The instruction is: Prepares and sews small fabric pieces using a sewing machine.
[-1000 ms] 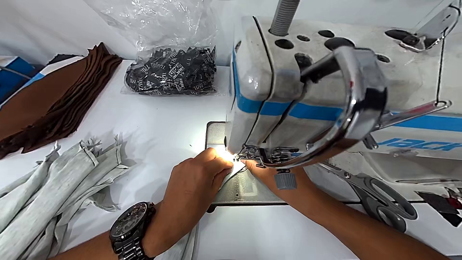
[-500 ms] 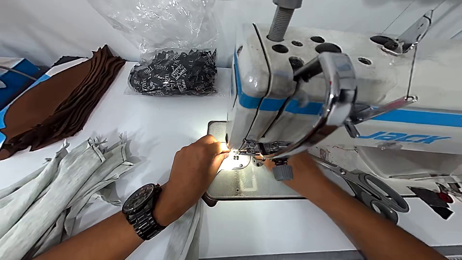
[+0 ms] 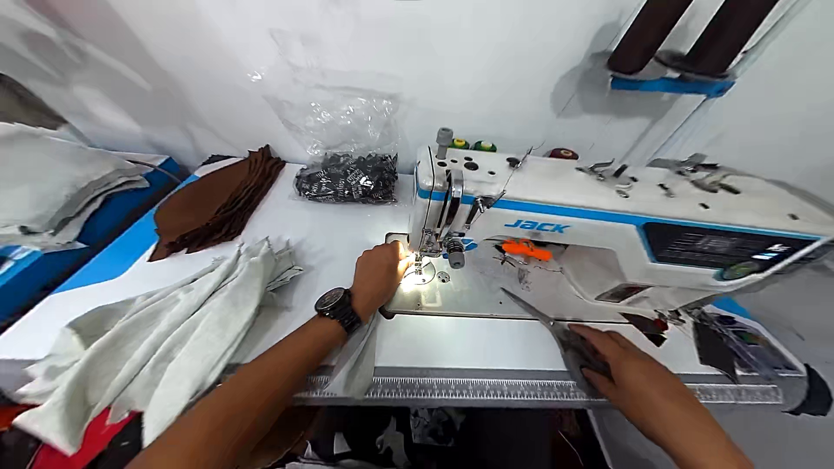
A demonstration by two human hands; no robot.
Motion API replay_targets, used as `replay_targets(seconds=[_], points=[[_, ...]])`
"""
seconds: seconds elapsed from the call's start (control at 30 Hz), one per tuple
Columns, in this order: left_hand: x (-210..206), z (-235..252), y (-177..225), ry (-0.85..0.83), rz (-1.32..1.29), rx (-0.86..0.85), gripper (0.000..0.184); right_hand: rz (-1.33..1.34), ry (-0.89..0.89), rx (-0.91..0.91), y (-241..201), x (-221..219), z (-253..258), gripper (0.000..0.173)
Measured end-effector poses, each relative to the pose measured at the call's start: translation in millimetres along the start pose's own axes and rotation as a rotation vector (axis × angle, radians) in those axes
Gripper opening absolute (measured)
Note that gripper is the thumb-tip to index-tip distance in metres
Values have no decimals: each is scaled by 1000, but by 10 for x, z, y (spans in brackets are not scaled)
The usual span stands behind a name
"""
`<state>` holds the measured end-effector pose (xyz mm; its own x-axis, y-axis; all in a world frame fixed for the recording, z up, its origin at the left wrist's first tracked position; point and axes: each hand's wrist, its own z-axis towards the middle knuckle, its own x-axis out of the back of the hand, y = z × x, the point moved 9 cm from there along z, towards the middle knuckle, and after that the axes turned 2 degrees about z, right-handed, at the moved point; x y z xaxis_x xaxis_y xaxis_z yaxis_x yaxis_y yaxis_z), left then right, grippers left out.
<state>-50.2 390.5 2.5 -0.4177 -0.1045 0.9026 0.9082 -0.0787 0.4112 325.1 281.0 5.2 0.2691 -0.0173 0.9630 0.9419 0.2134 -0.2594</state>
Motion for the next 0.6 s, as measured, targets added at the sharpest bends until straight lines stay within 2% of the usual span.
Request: replay_targets(seconds=[0.07, 0.13, 0.2, 0.23, 0.3, 0.37, 0.43, 0.5, 0.6], points=[[37, -105, -26, 22, -98, 29, 27, -106, -61, -106, -207, -6, -240, 64], [216, -437, 9, 99, -298, 15, 27, -180, -28, -174, -348, -48, -504, 65], [410, -940, 60, 185, -558, -49, 24, -52, 20, -176, -363, -164, -773, 66], [452, -1196, 54, 203, -721, -41, 22, 108, 40, -154, -334, -244, -903, 65], [470, -1641, 38, 218, -1077, 65, 12, 627, 24, -65, -397, -429, -1134, 66], [473, -2029, 57, 241, -1293, 170, 5, 1234, -57, 125, -800, -624, -1336, 78], [506, -2338, 115, 263, -1353, 217, 12, 1536, -234, 320, -1386, -813, -1531, 77], [581, -2563, 179, 312, -1342, 216, 19, 1492, -286, 346, -1863, -903, -1694, 69], [696, -2810, 240, 440, -1249, 148, 24, 1301, -304, 304, -2277, -954, -1784, 66]])
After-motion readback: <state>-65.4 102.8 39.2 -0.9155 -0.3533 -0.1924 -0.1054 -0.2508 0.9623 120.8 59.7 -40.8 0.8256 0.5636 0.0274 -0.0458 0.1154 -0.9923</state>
